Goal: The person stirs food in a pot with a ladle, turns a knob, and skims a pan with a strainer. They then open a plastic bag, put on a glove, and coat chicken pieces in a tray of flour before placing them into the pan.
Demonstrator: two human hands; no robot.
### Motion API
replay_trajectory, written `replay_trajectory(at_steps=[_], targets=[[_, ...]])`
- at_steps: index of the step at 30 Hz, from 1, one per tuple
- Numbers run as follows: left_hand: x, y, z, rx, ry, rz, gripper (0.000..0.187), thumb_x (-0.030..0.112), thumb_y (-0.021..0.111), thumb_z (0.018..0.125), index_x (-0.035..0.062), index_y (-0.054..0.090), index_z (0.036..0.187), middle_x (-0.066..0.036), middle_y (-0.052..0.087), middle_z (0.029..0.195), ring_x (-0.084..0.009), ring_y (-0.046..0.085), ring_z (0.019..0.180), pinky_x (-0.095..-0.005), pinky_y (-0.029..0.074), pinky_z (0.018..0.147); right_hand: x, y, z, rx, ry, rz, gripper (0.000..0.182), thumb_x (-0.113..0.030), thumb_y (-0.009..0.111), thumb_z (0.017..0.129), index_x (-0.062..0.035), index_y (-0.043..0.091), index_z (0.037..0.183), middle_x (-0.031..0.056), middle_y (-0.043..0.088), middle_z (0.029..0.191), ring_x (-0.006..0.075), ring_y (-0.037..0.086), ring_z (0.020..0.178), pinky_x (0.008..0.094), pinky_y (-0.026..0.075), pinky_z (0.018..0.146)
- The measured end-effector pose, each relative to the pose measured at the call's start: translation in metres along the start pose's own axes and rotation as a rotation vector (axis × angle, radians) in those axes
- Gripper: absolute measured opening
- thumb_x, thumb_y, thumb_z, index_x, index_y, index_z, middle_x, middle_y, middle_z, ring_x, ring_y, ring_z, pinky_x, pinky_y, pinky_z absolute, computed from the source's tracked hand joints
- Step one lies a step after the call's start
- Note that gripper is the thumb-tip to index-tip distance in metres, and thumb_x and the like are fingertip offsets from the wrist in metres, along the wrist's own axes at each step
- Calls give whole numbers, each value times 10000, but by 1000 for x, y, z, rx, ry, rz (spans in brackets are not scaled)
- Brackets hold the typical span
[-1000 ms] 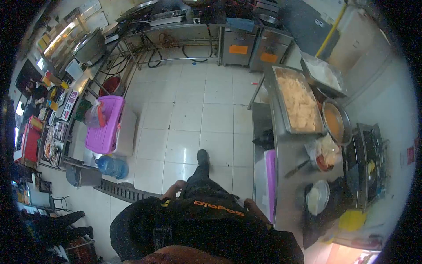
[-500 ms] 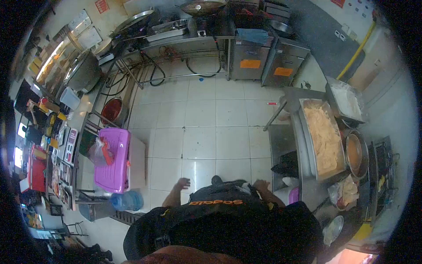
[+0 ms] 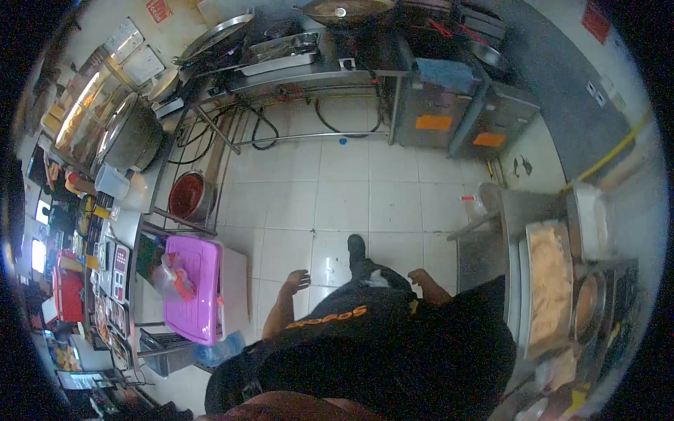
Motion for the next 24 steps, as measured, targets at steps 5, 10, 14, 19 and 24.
replay_trajectory(at_steps=[5,10,14,19,24], targets=[[45,-38,50,-81,-243,6,243,264,478,835,126,529,1029,-40,592,902,-173,586,737,-377,456,647,-110,-68,64,-133,-366,198,298,-222,566,815,4,579,1008,79,599,837,191,587,687,371,505,661],[136,-55,107,95,-153,-58,299,283,454,843,133,513,1095,-33,582,956,-168,572,807,-343,461,657,-298,-131,169,-66,-211,166,248,-282,560,784,-42,573,842,58,563,716,188,546,586,340,448,491],[204,-50,143,107,-157,-34,274,248,453,836,124,523,1070,-27,592,897,-153,556,770,-331,459,640,-567,-189,83,-34,-525,359,204,-280,526,796,-93,570,725,12,529,639,107,496,597,265,413,517],[260,-66,193,-247,207,-22,277,260,478,819,113,535,1046,-39,586,881,-163,541,768,-342,447,616,-818,-237,6,21,-703,448,262,-303,494,772,-75,564,665,64,553,628,126,502,584,295,402,537],[314,-145,312,-164,158,262,319,289,501,806,93,527,1056,-63,579,889,-190,544,786,-368,452,624,-1013,-279,-10,383,-848,29,550,-448,531,776,-29,481,1130,130,585,1015,253,566,919,379,438,763]])
Point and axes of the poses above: each hand's wrist, its own z-axis towards the middle knuckle, its own y-axis out of the palm, x = y × z, the point moved 7 cm from there along z, towards the middle knuckle
